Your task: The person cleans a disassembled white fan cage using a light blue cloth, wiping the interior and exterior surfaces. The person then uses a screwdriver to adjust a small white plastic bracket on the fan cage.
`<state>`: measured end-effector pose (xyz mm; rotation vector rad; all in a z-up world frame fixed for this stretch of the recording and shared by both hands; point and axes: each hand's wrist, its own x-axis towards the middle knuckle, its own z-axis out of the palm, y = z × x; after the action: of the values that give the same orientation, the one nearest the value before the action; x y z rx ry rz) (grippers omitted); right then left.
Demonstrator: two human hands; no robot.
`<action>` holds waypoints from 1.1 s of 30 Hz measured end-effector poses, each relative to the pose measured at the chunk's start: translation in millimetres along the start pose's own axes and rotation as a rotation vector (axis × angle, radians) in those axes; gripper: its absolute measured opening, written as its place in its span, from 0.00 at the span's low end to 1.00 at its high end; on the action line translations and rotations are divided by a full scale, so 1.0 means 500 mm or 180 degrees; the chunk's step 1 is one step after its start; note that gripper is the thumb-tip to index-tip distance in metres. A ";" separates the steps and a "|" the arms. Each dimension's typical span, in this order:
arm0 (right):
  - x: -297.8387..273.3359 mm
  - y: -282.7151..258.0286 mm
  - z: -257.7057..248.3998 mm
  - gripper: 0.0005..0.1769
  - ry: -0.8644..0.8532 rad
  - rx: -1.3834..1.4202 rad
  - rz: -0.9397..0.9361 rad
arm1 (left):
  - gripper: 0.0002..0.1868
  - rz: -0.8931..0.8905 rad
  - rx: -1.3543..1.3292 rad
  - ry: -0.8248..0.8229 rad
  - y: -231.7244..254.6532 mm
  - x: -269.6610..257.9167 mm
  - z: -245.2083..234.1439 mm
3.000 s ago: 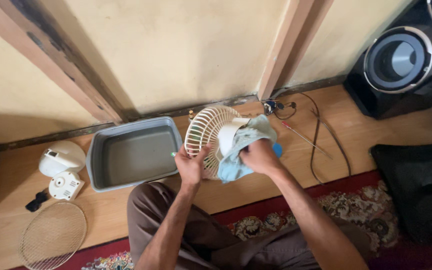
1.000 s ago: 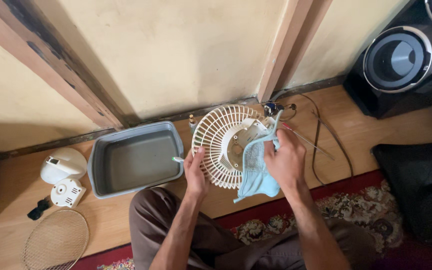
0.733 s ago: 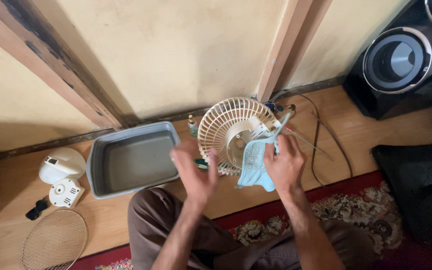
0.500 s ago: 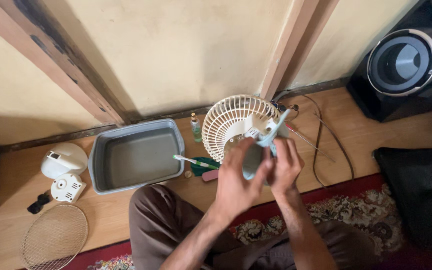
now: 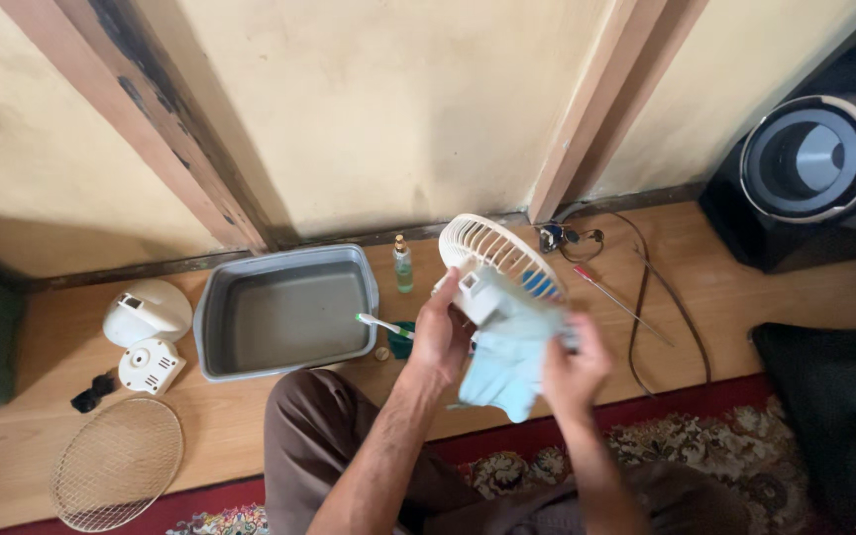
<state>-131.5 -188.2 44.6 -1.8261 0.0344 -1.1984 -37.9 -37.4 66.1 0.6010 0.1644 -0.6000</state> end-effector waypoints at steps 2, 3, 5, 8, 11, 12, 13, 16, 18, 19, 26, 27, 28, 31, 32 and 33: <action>0.009 0.012 -0.026 0.01 0.0586 0.0405 0.0662 | 0.25 -0.0044 0.0320 0.0146 0.009 0.000 -0.010; 0.022 0.020 -0.035 0.03 0.0799 0.0744 0.0677 | 0.26 -0.0067 0.0481 0.0208 0.011 0.001 -0.012; 0.048 0.030 -0.058 0.03 0.0927 0.0850 0.0859 | 0.25 -0.0023 0.0320 0.0146 0.012 0.003 -0.015; 0.070 0.036 -0.071 0.06 0.0838 0.0693 0.0941 | 0.22 0.0052 0.0121 -0.0017 0.006 0.003 -0.026; 0.077 0.040 -0.081 0.05 0.0574 0.0621 0.1566 | 0.19 0.0207 0.0282 -0.0304 0.001 -0.001 -0.043; 0.079 0.045 -0.085 0.05 0.0469 0.0637 0.1878 | 0.18 0.0271 0.0387 -0.0413 0.001 -0.002 -0.048; 0.082 0.050 -0.089 0.07 0.0405 0.0601 0.1920 | 0.18 0.0237 0.0486 -0.0384 0.002 -0.002 -0.051; 0.093 0.079 -0.112 0.13 0.0259 0.0542 0.2061 | 0.17 0.0040 0.0876 -0.0175 0.010 -0.001 -0.061; 0.100 0.106 -0.138 0.13 0.0205 0.0569 0.2173 | 0.17 -0.0197 0.1250 0.0138 0.026 0.011 -0.072; 0.104 0.121 -0.148 0.14 0.0149 0.0551 0.2164 | 0.18 -0.0119 0.1345 -0.0052 0.033 0.020 -0.076; 0.073 0.242 -0.168 0.18 -0.0005 0.0009 0.2382 | 0.18 0.0275 0.3972 -0.0363 0.040 0.104 -0.098; 0.066 0.257 -0.163 0.19 -0.0027 -0.0077 0.2367 | 0.18 0.0343 0.4385 -0.0359 0.038 0.115 -0.098; 0.058 0.270 -0.161 0.19 -0.0106 -0.0184 0.2449 | 0.19 0.0455 0.4769 -0.0447 0.032 0.129 -0.096; 0.033 0.299 -0.153 0.18 -0.0313 -0.0375 0.2612 | 0.22 0.0687 0.5809 -0.0569 0.007 0.165 -0.086; 0.025 0.305 -0.151 0.18 -0.0343 -0.0361 0.2612 | 0.22 0.0688 0.6082 -0.0526 -0.003 0.175 -0.083; 0.020 0.310 -0.150 0.18 -0.0374 -0.0350 0.2608 | 0.23 0.0689 0.6352 -0.0484 -0.013 0.186 -0.078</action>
<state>-114.9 -332.4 -48.7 -1.6979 0.7206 -0.5122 35.3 -63.7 1.8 2.4349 -0.7679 -0.4259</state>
